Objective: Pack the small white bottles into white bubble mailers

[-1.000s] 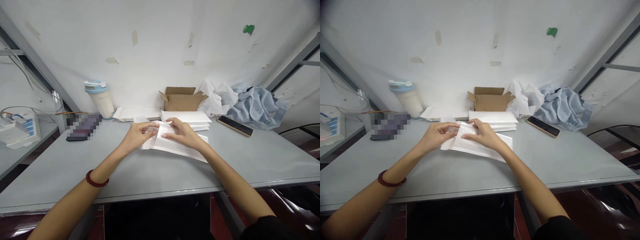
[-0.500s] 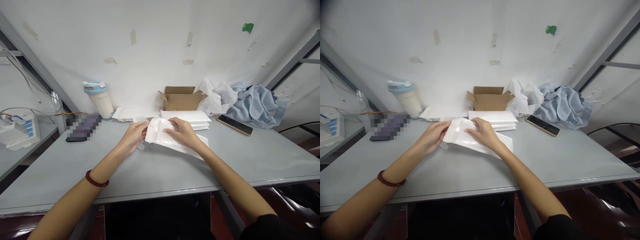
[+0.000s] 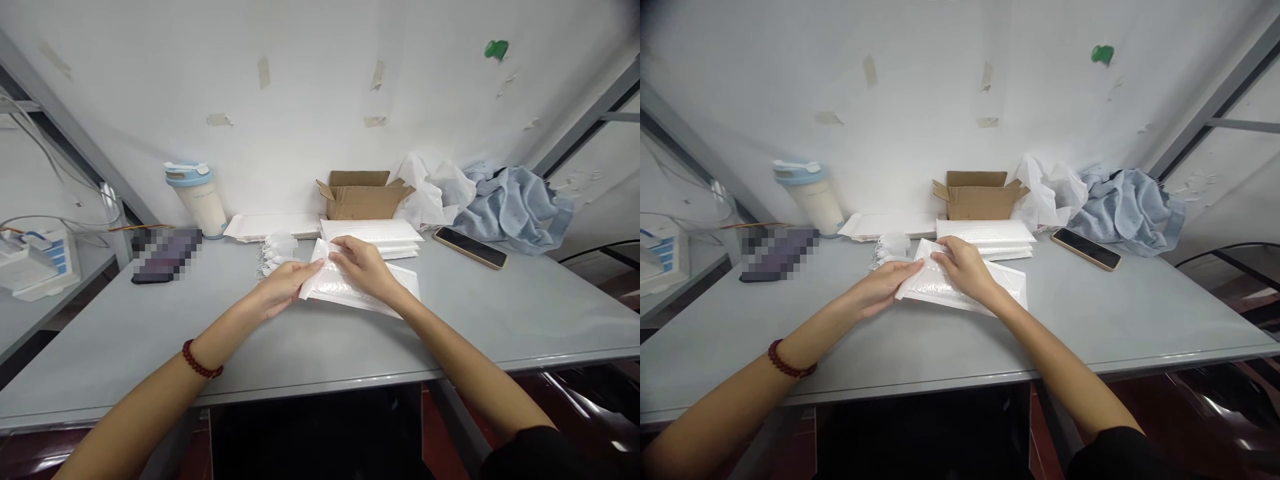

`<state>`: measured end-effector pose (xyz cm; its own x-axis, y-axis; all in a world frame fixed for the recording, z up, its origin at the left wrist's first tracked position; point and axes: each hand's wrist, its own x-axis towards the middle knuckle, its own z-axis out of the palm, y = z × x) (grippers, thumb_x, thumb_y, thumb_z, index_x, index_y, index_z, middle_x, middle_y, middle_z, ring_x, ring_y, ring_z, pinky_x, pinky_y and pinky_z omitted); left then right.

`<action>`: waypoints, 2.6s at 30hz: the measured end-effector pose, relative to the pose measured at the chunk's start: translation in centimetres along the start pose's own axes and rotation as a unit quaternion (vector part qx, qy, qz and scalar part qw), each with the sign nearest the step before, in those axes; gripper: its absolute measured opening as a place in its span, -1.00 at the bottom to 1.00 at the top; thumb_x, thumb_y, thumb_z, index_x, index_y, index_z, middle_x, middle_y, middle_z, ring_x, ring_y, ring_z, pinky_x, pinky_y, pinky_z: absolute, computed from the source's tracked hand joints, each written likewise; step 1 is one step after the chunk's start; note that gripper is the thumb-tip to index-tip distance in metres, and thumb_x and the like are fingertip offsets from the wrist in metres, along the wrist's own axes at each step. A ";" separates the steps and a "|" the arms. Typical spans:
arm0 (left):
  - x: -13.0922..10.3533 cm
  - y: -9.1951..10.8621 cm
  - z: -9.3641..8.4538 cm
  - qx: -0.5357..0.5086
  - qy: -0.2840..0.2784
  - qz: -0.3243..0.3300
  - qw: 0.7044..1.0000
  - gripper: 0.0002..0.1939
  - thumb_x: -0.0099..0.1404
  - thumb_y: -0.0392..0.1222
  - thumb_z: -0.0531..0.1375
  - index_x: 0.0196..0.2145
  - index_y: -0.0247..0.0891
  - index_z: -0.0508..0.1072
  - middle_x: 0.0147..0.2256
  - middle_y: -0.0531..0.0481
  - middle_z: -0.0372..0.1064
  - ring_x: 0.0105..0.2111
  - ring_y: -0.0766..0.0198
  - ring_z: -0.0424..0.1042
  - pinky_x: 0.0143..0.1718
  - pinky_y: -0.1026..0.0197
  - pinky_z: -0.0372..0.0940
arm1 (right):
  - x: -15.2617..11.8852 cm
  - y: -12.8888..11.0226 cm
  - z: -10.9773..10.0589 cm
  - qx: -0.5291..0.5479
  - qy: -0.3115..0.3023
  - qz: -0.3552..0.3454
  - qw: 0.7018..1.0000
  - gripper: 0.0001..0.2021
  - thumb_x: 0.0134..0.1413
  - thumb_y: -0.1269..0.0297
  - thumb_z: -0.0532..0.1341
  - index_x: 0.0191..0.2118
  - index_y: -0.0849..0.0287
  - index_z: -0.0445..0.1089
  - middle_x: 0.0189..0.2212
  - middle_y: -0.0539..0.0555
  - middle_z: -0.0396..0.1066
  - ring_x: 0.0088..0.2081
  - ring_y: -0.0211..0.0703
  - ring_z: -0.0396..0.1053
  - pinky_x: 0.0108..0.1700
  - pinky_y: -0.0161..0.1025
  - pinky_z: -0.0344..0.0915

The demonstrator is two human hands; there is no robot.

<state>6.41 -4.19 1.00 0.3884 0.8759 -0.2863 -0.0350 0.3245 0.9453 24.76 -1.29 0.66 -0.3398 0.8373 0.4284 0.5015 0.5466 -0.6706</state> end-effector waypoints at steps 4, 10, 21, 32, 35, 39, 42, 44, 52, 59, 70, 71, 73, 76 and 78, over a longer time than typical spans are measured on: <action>0.2 -1.1 0.5 0.124 0.028 0.021 0.992 -0.40 0.22 0.33 0.09 -0.59 -0.31 0.39 -0.69 0.01 0.31 -0.67 0.32 0.30 -0.63 0.28 0.19 | -0.2 -0.1 0.4 -0.009 0.009 -0.023 1.000 -0.79 0.19 0.24 0.09 -0.15 0.21 0.37 -0.26 0.11 0.48 -0.26 -0.15 0.39 -0.21 -0.24 0.25; -0.2 -1.0 1.1 0.124 0.033 0.068 0.989 -0.36 0.34 0.26 -0.09 -0.67 -0.27 0.28 -0.76 0.00 0.22 -0.73 0.33 0.24 -0.64 0.27 0.16 | -0.2 -0.2 0.6 0.002 0.032 -0.003 0.999 -0.82 0.18 0.25 0.09 -0.19 0.18 0.37 -0.32 0.07 0.48 -0.31 -0.17 0.40 -0.24 -0.24 0.27; -0.2 -1.0 1.1 0.174 0.085 0.131 0.972 -0.48 0.26 0.13 0.12 -0.70 -0.23 0.16 -0.75 0.13 0.09 -0.72 0.43 0.10 -0.66 0.31 0.02 | -0.6 -0.3 0.6 -0.068 0.092 -0.079 0.990 -0.74 0.22 0.26 0.03 -0.04 0.20 0.31 -0.08 0.24 0.43 -0.03 -0.03 0.37 -0.01 -0.05 0.31; 0.2 -0.4 0.0 0.102 0.119 0.096 0.983 -0.56 0.29 0.00 0.06 -0.68 -0.23 0.18 -0.72 0.10 0.08 -0.71 0.41 0.09 -0.67 0.30 -0.03 | -2.1 -1.6 2.2 -0.376 -0.025 -0.289 0.880 -0.65 0.27 0.52 -0.08 0.08 0.43 0.27 0.00 0.39 0.41 0.04 0.03 0.37 -0.03 -0.07 0.29; 0.2 -0.4 -0.3 0.203 0.163 0.135 0.956 -0.54 0.35 0.02 -0.05 -0.64 -0.23 0.23 -0.68 0.02 0.20 -0.65 0.32 0.21 -0.59 0.25 0.10 | -1.8 -1.6 1.6 -0.406 -0.005 -0.285 0.868 -0.65 0.26 0.58 -0.11 -0.02 0.37 0.35 -0.16 0.25 0.51 -0.13 -0.08 0.44 -0.16 -0.17 0.27; 0.2 -0.6 -1.0 0.394 0.233 0.322 0.828 -0.79 0.23 -0.21 0.10 -0.18 -0.24 0.40 -0.14 -0.14 0.42 -0.16 0.13 0.39 -0.23 0.18 0.26 | -1.8 -1.9 0.5 -0.418 0.003 -0.252 0.873 -0.65 0.21 0.62 -0.10 -0.13 0.29 0.39 -0.32 0.14 0.51 -0.32 -0.15 0.40 -0.28 -0.20 0.17; 0.2 -0.8 -1.2 0.463 0.161 0.370 0.789 -0.71 0.23 -0.26 0.09 -0.08 -0.20 0.41 0.00 -0.16 0.35 0.00 0.07 0.31 -0.09 0.13 0.23 | -1.9 -2.0 0.1 -0.421 0.008 -0.240 0.875 -0.63 0.14 0.65 -0.10 -0.22 0.25 0.41 -0.41 0.08 0.48 -0.43 -0.19 0.31 -0.37 -0.21 0.08; 0.1 -0.8 -0.9 0.455 0.139 0.367 0.799 -0.80 0.28 -0.25 0.07 -0.20 -0.19 0.46 -0.15 -0.13 0.41 -0.13 0.11 0.35 -0.17 0.16 0.23 | -1.9 -2.0 -0.1 -0.417 0.020 -0.240 0.877 -0.65 0.15 0.63 -0.09 -0.26 0.22 0.41 -0.42 0.06 0.46 -0.45 -0.20 0.27 -0.38 -0.22 0.06; 0.6 -0.7 1.9 0.234 0.078 0.125 0.961 -0.57 0.24 0.07 0.19 -0.64 -0.24 0.27 -0.68 0.07 0.28 -0.70 0.37 0.23 -0.57 0.28 0.13 | -0.9 -2.1 -1.6 -0.394 0.041 -0.172 0.902 -0.82 0.26 0.39 0.04 -0.20 0.21 0.40 -0.19 0.20 0.44 -0.21 -0.05 0.31 -0.19 -0.14 0.11; 2.5 -1.1 3.1 0.086 0.031 -0.063 0.994 -0.76 0.15 -0.16 0.34 -0.50 -0.36 0.41 -0.69 0.05 0.33 -0.68 0.40 0.30 -0.61 0.35 0.23 | -0.3 -0.8 -3.4 -0.329 -0.184 0.040 0.925 -0.87 0.03 0.27 0.31 -0.31 0.19 0.41 -0.35 0.12 0.44 -0.36 -0.09 0.35 -0.40 -0.22 0.12; 4.2 -1.8 3.5 0.110 0.080 -0.103 0.985 -0.78 0.17 -0.30 0.31 -0.52 -0.33 0.33 -0.70 -0.07 0.40 -0.66 0.33 0.42 -0.57 0.37 0.33 | -0.4 -0.9 -4.5 -0.323 -0.293 0.127 0.891 -0.54 -0.39 0.34 0.48 -0.23 0.17 0.42 -0.28 0.12 0.40 -0.28 -0.03 0.38 -0.41 -0.27 0.19; 4.1 -1.8 3.5 0.118 0.074 -0.107 0.985 -0.80 0.19 -0.31 0.28 -0.52 -0.33 0.33 -0.69 -0.08 0.41 -0.65 0.33 0.43 -0.56 0.36 0.34 | -0.4 -1.1 -4.4 -0.338 -0.301 0.129 0.882 -0.54 -0.39 0.38 0.48 -0.23 0.19 0.41 -0.28 0.13 0.39 -0.26 -0.02 0.38 -0.39 -0.27 0.19; 3.7 -1.6 3.5 0.143 0.052 -0.113 0.982 -0.80 0.24 -0.30 0.22 -0.53 -0.33 0.34 -0.66 -0.11 0.44 -0.63 0.30 0.45 -0.55 0.32 0.35 | -0.4 -1.5 -4.3 -0.350 -0.315 0.135 0.872 -0.54 -0.36 0.42 0.47 -0.20 0.21 0.40 -0.26 0.15 0.37 -0.20 0.00 0.36 -0.38 -0.28 0.19; 3.1 -0.3 2.8 0.225 0.041 -0.094 0.969 -0.75 0.26 -0.21 0.16 -0.56 -0.29 0.34 -0.62 -0.13 0.46 -0.66 0.23 0.43 -0.62 0.23 0.30 | -0.4 -1.7 -4.3 -0.341 -0.317 0.148 0.873 -0.52 -0.32 0.47 0.45 -0.15 0.20 0.39 -0.25 0.15 0.35 -0.18 -0.01 0.35 -0.39 -0.29 0.18; 2.9 1.2 1.6 0.320 0.088 -0.019 0.943 -0.76 0.21 -0.18 0.16 -0.59 -0.25 0.33 -0.63 -0.08 0.44 -0.71 0.21 0.37 -0.65 0.21 0.23 | -0.4 -1.7 -4.2 -0.339 -0.311 0.142 0.877 -0.52 -0.30 0.51 0.43 -0.13 0.16 0.39 -0.26 0.12 0.33 -0.20 -0.02 0.34 -0.40 -0.30 0.17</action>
<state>8.95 -1.86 1.54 0.2180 0.9316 -0.2909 0.5610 0.1243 0.8184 27.45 -2.53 4.17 -0.3864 0.8873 -0.2519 0.9223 0.3752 -0.0929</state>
